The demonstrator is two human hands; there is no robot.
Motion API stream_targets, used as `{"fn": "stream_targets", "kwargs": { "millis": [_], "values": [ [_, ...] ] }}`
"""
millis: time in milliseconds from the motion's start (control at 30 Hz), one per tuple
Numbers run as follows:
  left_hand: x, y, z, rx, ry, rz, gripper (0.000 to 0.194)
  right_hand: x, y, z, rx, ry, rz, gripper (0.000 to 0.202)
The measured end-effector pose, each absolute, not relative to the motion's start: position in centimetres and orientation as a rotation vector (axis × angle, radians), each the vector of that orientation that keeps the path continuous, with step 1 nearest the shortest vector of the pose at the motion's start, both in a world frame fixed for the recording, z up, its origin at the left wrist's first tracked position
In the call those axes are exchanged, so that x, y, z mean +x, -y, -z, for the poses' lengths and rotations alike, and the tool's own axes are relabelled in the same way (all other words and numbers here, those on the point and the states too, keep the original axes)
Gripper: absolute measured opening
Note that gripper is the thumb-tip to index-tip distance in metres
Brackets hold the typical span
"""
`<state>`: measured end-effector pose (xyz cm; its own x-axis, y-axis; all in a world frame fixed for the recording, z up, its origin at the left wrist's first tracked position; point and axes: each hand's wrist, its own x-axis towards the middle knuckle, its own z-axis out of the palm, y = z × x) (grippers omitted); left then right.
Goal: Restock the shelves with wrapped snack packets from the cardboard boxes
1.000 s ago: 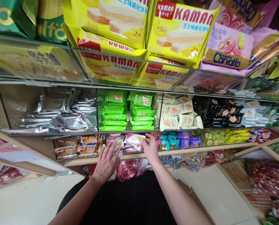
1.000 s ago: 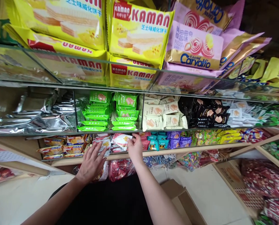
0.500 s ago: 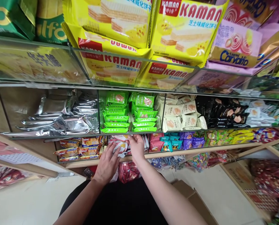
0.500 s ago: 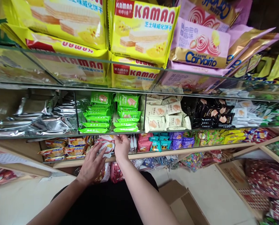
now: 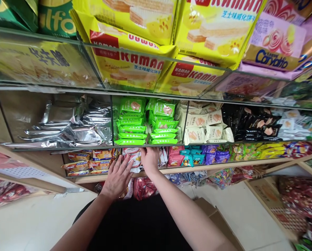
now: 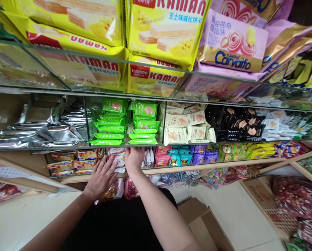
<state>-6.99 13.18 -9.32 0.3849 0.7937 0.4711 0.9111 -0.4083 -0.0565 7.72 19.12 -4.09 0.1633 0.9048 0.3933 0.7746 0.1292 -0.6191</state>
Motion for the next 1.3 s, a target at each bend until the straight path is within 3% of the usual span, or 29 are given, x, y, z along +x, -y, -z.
{"fn": "stream_targets", "kwargs": {
  "millis": [333, 633, 1033, 1300],
  "values": [
    [-7.4, -13.1, 8.2, -2.365, 1.473, 0.559, 0.058, 9.5, -17.9, 4.9, -1.583, 1.870, -0.080, 0.031],
    [-8.4, -14.4, 9.0, -2.337, 1.487, 0.568, 0.064, 10.4, -16.6, 6.8, -1.177, 2.466, 0.208, 0.064],
    [-8.8, -14.2, 7.8, -2.398, 1.398, 0.564, 0.073, 11.5, -16.5, 6.3, -1.140, 2.527, 0.244, 0.073],
    [-8.3, -14.7, 8.1, -2.364, 1.474, 0.570, 0.065, 11.8, -16.9, 6.3, -1.117, 2.544, 0.249, 0.067]
  ]
}}
